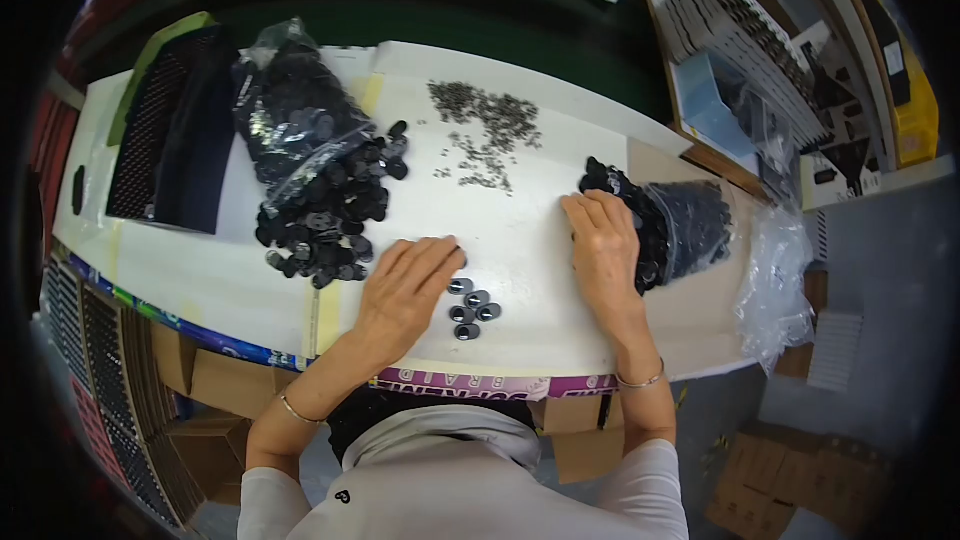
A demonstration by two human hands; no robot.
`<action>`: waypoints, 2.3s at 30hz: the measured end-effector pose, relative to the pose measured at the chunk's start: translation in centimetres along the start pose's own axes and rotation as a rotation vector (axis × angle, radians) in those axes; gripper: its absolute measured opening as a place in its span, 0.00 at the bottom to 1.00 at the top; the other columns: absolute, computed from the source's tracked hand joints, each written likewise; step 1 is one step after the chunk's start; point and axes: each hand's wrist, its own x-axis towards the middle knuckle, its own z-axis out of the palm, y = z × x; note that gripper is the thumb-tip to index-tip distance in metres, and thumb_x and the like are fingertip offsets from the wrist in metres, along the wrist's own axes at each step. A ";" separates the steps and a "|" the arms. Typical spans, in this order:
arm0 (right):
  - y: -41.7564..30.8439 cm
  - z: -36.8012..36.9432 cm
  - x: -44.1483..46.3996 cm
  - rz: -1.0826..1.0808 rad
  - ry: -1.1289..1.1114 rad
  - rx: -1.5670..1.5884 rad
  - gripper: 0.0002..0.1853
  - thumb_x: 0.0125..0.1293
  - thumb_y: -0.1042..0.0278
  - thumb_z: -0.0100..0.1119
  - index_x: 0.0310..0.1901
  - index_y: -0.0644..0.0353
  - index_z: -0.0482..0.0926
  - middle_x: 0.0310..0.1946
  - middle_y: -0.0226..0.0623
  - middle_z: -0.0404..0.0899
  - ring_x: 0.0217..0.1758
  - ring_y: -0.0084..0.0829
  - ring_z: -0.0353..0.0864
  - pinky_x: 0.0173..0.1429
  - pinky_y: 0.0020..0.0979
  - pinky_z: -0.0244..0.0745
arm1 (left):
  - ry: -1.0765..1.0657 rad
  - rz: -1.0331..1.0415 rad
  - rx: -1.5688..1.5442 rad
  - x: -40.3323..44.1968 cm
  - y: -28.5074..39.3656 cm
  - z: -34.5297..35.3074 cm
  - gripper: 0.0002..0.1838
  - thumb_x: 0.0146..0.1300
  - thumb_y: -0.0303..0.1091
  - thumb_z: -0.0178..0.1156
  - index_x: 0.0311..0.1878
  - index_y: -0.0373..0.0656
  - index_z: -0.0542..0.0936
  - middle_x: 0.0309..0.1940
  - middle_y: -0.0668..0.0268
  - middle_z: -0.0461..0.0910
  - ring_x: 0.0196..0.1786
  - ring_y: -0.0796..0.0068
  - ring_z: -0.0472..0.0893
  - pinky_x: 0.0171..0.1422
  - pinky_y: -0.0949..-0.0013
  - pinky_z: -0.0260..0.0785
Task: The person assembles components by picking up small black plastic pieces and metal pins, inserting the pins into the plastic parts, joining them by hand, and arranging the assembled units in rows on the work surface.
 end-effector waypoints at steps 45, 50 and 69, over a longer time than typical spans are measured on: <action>-6.3 -0.1 1.2 -0.031 -0.135 0.630 0.13 0.64 0.81 0.74 0.50 0.61 0.86 0.46 0.40 0.87 0.47 0.45 0.86 0.52 0.42 0.83 | -0.027 0.104 0.053 -1.1 0.5 -0.1 0.28 0.56 0.19 0.66 0.63 0.29 0.85 0.65 0.49 0.84 0.69 0.49 0.84 0.72 0.48 0.80; -6.3 0.2 0.9 -0.058 -0.161 0.583 0.14 0.63 0.83 0.74 0.50 0.62 0.86 0.47 0.41 0.87 0.47 0.43 0.87 0.52 0.40 0.84 | -0.037 0.106 0.040 -1.0 0.5 -0.1 0.28 0.55 0.19 0.67 0.64 0.29 0.85 0.64 0.49 0.85 0.68 0.49 0.84 0.72 0.48 0.80; -7.5 0.3 1.4 0.059 -0.236 0.741 0.15 0.61 0.80 0.73 0.50 0.64 0.88 0.47 0.43 0.88 0.49 0.44 0.88 0.56 0.42 0.85 | -0.059 0.087 0.025 -0.2 0.7 -0.1 0.26 0.56 0.22 0.67 0.61 0.27 0.86 0.62 0.51 0.84 0.68 0.51 0.82 0.74 0.49 0.76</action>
